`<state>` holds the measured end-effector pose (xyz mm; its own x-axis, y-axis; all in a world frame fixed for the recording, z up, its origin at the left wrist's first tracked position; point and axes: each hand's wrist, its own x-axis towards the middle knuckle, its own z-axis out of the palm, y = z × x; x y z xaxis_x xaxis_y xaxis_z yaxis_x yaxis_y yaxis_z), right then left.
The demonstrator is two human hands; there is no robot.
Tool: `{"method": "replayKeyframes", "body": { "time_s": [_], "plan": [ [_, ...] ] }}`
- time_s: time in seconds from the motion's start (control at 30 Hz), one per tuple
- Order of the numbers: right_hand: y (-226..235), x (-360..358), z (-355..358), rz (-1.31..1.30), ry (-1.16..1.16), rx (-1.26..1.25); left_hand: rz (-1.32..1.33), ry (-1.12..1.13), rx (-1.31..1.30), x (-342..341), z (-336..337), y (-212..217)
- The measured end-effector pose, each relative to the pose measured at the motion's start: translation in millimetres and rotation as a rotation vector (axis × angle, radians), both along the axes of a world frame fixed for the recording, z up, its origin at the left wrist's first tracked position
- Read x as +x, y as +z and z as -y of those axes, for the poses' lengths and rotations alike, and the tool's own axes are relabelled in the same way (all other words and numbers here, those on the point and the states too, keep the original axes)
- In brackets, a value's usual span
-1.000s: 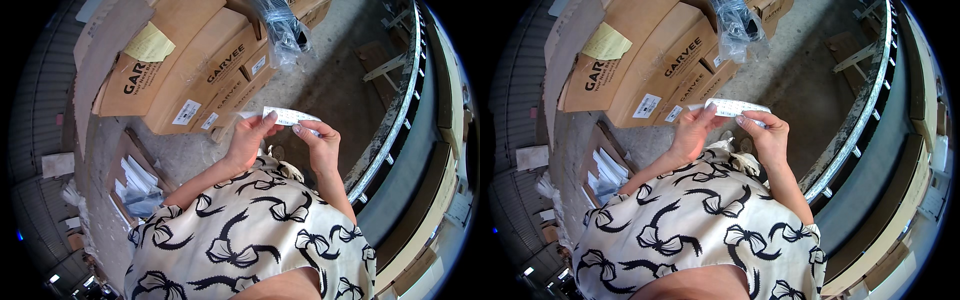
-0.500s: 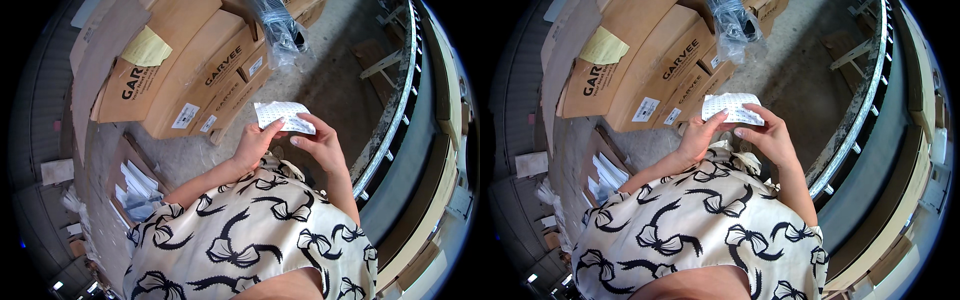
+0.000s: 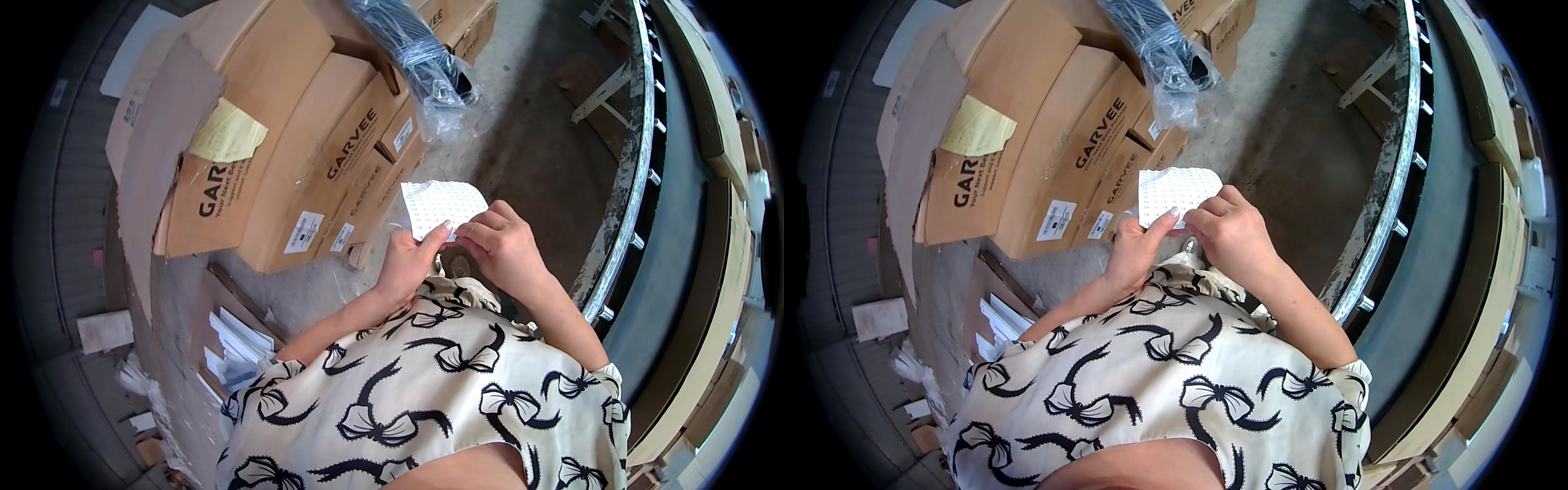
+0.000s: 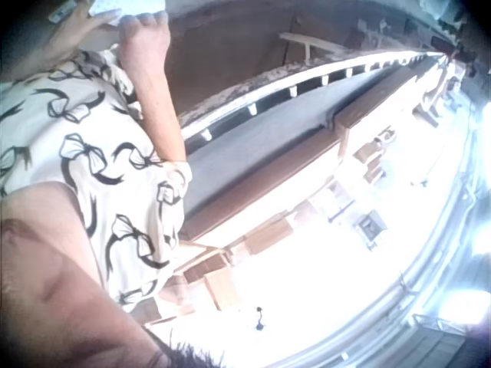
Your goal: The person handles long, plastic-wrapped furniture components and applies adhesive labels to them. They also use a yellow utility knife to cut open a cardboard box and place the wrapped parts inside. The task involves moving between a conveyor belt and a stack of boxes in a warehouse setting.
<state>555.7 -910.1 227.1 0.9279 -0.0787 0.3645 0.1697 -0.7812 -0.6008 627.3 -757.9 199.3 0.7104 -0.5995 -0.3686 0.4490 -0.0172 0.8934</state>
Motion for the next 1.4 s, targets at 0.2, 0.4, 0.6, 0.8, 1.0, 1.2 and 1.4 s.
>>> {"method": "replayKeyframes", "body": {
  "time_s": [0.2, 0.4, 0.6, 0.8, 1.0, 1.2, 1.4],
  "plan": [
    [-19, 5, -9, 0.024, -0.020, -0.140, -0.188, -0.049, -0.013, 12, -3, -14],
    [-39, 16, -3, 0.038, 0.063, -0.310, -0.291, 0.015, 0.088, 21, 4, -29],
    [-35, 47, 54, -0.200, 0.239, 0.400, -0.316, 0.172, 0.159, 30, 28, -29],
    [-42, 123, 160, -0.195, 0.469, 1.747, -0.066, 0.362, 0.215, 49, 60, -21],
    [-73, 162, 184, -0.434, 0.435, 1.392, -0.126, 0.423, 0.242, 36, 94, -13],
    [-75, 169, 184, -0.433, 0.523, 1.255, -0.206, 0.504, 0.277, 9, 90, -22],
    [-65, 170, 183, -0.610, 0.799, 1.150, -0.201, 0.528, 0.276, 4, 91, -21]
  ]
}}
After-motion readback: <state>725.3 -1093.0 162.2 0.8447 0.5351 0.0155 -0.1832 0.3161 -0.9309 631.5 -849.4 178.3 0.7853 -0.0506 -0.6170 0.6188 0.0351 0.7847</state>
